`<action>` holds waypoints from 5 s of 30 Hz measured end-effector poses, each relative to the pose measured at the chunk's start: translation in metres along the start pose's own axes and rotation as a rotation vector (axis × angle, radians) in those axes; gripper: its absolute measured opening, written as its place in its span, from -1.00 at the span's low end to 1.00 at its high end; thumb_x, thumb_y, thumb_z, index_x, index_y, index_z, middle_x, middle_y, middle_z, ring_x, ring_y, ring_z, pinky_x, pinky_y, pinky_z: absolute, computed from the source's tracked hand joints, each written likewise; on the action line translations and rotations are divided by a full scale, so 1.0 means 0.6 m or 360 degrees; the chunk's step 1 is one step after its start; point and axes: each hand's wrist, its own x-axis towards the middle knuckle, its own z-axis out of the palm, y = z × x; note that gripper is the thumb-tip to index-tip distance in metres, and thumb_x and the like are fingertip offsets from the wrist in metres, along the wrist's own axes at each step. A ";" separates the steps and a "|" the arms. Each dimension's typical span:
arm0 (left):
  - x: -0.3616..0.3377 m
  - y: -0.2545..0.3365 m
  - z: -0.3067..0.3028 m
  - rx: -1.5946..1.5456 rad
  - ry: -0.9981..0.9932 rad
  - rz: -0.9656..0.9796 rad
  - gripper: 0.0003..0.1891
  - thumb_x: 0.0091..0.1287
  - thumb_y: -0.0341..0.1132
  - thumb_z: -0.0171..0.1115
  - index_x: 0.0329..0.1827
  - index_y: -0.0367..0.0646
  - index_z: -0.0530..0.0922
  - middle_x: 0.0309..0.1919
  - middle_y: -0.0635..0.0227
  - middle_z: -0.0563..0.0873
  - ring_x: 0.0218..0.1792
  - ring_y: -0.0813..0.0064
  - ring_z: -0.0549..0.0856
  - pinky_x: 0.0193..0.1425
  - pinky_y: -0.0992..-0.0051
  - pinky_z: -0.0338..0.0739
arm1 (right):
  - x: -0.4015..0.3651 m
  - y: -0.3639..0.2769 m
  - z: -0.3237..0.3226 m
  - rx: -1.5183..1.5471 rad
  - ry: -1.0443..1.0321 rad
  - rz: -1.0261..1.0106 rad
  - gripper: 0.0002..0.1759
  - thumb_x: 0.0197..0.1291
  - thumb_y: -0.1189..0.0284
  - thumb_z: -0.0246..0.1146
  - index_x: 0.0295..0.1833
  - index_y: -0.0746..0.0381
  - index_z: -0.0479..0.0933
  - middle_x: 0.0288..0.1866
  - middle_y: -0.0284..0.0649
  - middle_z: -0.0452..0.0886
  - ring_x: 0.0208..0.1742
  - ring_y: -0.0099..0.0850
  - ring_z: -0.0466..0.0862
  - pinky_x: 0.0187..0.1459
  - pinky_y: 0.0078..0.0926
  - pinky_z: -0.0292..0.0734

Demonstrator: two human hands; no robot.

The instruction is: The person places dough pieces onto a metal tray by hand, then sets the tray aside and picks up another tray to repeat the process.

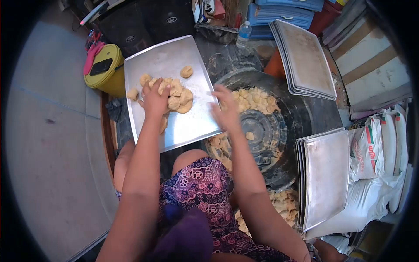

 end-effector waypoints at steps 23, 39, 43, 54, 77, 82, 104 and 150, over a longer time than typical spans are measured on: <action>-0.099 0.190 -0.066 -0.1287 -0.1149 0.0420 -0.64 0.31 -0.10 0.17 -0.10 -0.27 0.57 -0.22 0.18 0.65 -0.11 0.41 0.62 -0.03 0.45 0.48 | -0.157 0.054 -0.136 0.0571 0.1498 0.0848 -0.55 0.01 0.71 0.05 0.09 0.27 0.32 0.06 -0.14 0.39 -0.02 -0.43 0.48 -0.17 -0.48 0.57; -0.178 0.168 0.026 -0.1017 -0.1034 0.0662 -0.54 0.14 -0.05 0.31 -0.04 -0.25 0.57 0.04 0.01 0.52 0.14 0.06 0.45 0.25 0.27 0.31 | -0.157 -0.005 -0.196 -0.0293 0.0787 0.0973 -0.49 -0.09 0.59 0.18 0.10 0.32 0.41 0.04 0.05 0.31 -0.02 -0.06 0.46 0.03 -0.29 0.43; -0.096 0.015 -0.079 -0.0819 -0.0416 0.0487 -0.72 0.11 -0.36 0.26 -0.10 -0.21 0.59 -0.01 0.04 0.55 0.04 0.05 0.52 0.17 0.27 0.38 | -0.030 -0.131 -0.080 -0.0246 0.0434 0.0432 -0.46 -0.14 0.56 0.21 0.09 0.30 0.42 0.00 0.00 0.37 0.04 -0.11 0.43 0.13 -0.26 0.33; 0.045 -0.157 -0.089 -0.0270 -0.0522 -0.0004 -0.62 0.15 -0.34 0.17 0.07 -0.12 0.52 0.05 0.03 0.54 -0.01 0.03 0.58 0.07 0.24 0.48 | 0.210 -0.183 0.265 -0.0974 -0.1011 0.0140 -0.47 -0.21 0.55 0.21 0.03 0.06 0.54 0.17 -0.12 0.43 0.14 -0.06 0.40 0.18 -0.17 0.27; 0.267 -0.165 0.019 -0.0758 0.0307 -0.0037 -0.72 0.14 -0.39 0.26 -0.07 -0.27 0.61 -0.16 0.04 0.53 -0.10 0.09 0.57 0.02 0.29 0.46 | 0.347 -0.021 0.407 -0.1071 -0.0980 0.0123 -0.32 0.13 0.36 0.15 0.41 0.13 0.18 0.25 0.13 0.29 0.18 0.04 0.41 0.20 -0.21 0.34; 0.278 -0.167 0.031 -0.0776 0.0374 -0.0036 -0.71 0.08 -0.47 0.29 -0.09 -0.28 0.60 -0.14 0.08 0.54 -0.11 0.09 0.57 0.03 0.28 0.46 | 0.337 -0.070 0.337 -0.0951 -0.1318 0.0164 -0.34 0.06 0.32 0.21 0.35 -0.07 0.26 0.25 -0.06 0.33 0.20 -0.08 0.42 0.23 -0.21 0.30; 0.260 -0.116 0.049 -0.0194 0.0101 0.0233 -0.71 0.13 -0.28 0.28 -0.05 0.08 0.65 0.04 0.44 0.63 0.28 0.26 0.34 0.25 -0.05 -0.01 | 0.352 -0.037 0.279 -0.0909 -0.0747 0.0257 -0.50 -0.04 0.30 0.31 0.07 0.24 0.49 0.15 0.02 0.50 0.02 -0.13 0.59 0.08 -0.34 0.45; 0.266 -0.058 0.045 -0.0393 0.0172 0.0258 -0.76 0.11 -0.48 0.06 -0.21 -0.07 0.65 -0.03 0.38 0.59 0.25 0.21 0.33 0.26 -0.05 -0.03 | 0.366 0.071 0.270 -0.1044 -0.0398 0.0068 -0.60 0.06 0.37 0.24 0.08 0.01 0.57 0.22 -0.05 0.43 0.17 -0.06 0.47 0.19 -0.28 0.38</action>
